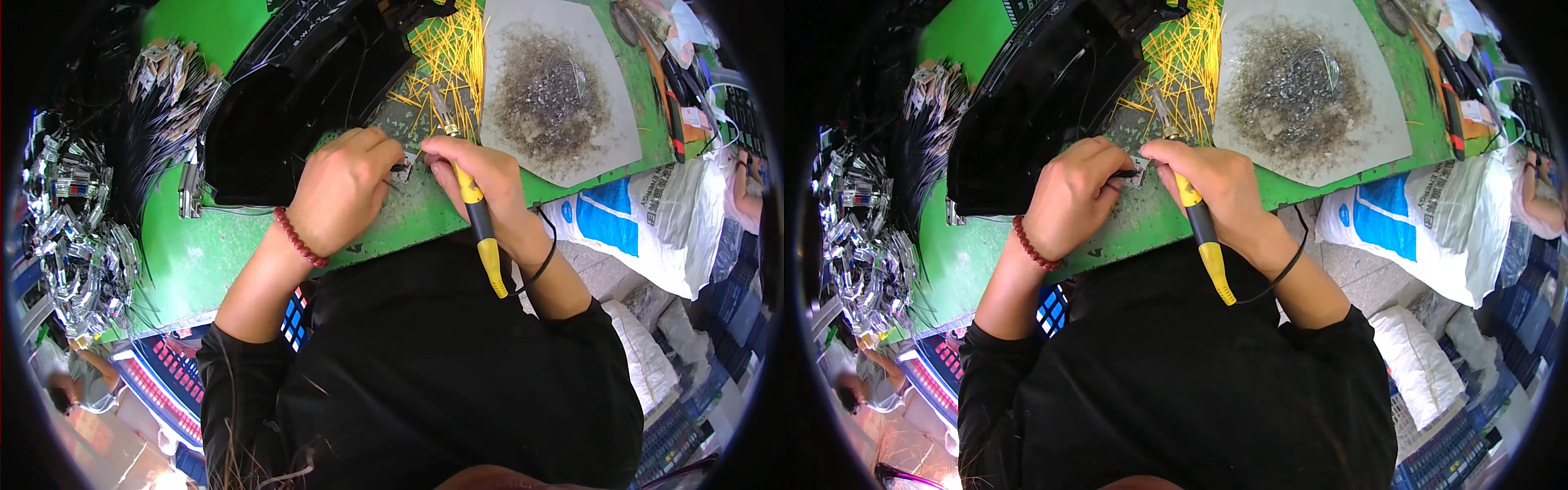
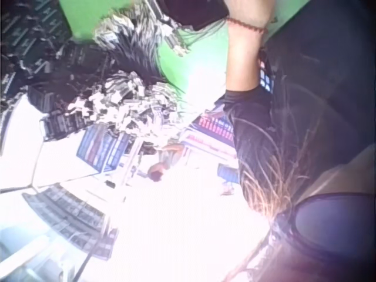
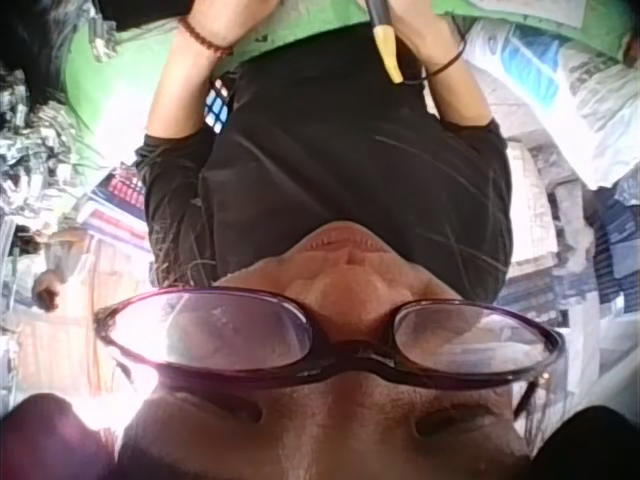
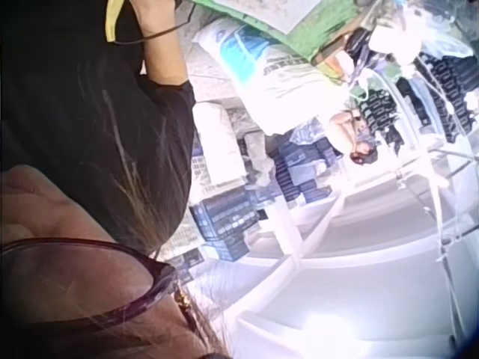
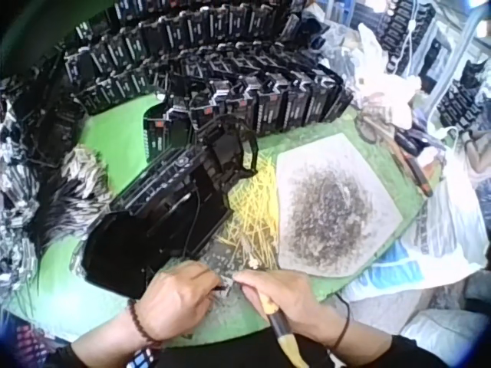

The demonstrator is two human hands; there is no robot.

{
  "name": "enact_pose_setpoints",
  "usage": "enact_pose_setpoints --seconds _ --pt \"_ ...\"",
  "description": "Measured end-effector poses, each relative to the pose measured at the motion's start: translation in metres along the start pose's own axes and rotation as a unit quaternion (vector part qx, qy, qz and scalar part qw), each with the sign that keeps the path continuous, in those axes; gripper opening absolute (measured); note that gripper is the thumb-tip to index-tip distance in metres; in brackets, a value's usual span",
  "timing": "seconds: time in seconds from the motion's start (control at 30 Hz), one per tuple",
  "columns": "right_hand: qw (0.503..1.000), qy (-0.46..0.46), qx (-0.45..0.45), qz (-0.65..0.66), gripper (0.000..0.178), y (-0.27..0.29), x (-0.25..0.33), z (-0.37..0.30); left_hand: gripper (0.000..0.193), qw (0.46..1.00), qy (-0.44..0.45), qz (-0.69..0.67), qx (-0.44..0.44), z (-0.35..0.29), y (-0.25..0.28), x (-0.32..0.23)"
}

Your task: The person takes components from a crate, solders wires onto circuit boards using a soldering iron, and attaches the wired components to toy car bodies.

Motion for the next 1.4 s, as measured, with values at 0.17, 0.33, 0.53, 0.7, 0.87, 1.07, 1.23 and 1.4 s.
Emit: enact_pose_setpoints --seconds 0.17,0.33,0.53,0.7,0.87,1.07,1.23,1.4 --pt "0.999 0.001 -0.045 0.032 0.037 0.000 0.002 0.000 0.014 0.998 0.006 0.037 -0.060 0.003 -0.005 -0.006" --pt "1.000 -0.007 -0.020 0.001 0.044 0.000 0.011 -0.001 0.015 0.994 0.039 0.002 -0.105 0.002 -0.006 -0.008" --pt "0.999 0.021 -0.018 -0.020 0.047 -0.002 0.009 0.006 0.015 0.989 0.043 -0.053 -0.131 0.000 -0.006 -0.004" --pt "0.999 0.019 0.036 -0.029 0.042 -0.001 0.012 0.012 0.014 0.996 0.018 -0.032 -0.083 -0.003 -0.011 0.002" --pt "0.998 0.021 0.046 -0.041 0.039 -0.002 0.011 0.017 0.016 0.996 -0.022 0.028 -0.084 -0.002 -0.015 0.001" --pt "0.999 0.002 0.046 -0.017 0.039 0.004 0.006 0.013 0.013 0.993 -0.048 0.074 -0.076 -0.003 -0.018 0.000" --pt "0.977 -0.123 0.017 0.173 0.051 0.027 0.002 -0.016 0.013 0.992 -0.055 0.084 -0.071 -0.005 -0.018 -0.001" --pt "0.982 -0.112 -0.014 0.149 0.060 0.039 0.002 -0.025 0.026 0.993 -0.049 0.068 -0.081 -0.003 -0.017 -0.001"
Point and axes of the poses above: each hand's wrist, its own z-axis towards the middle knuckle, its own y-axis out of the back of the hand, x = y × z, the point moved 2 cm from there along z, towards the middle knuckle, and after that the axes turned 15 degrees about -y, right-handed, at the moved point
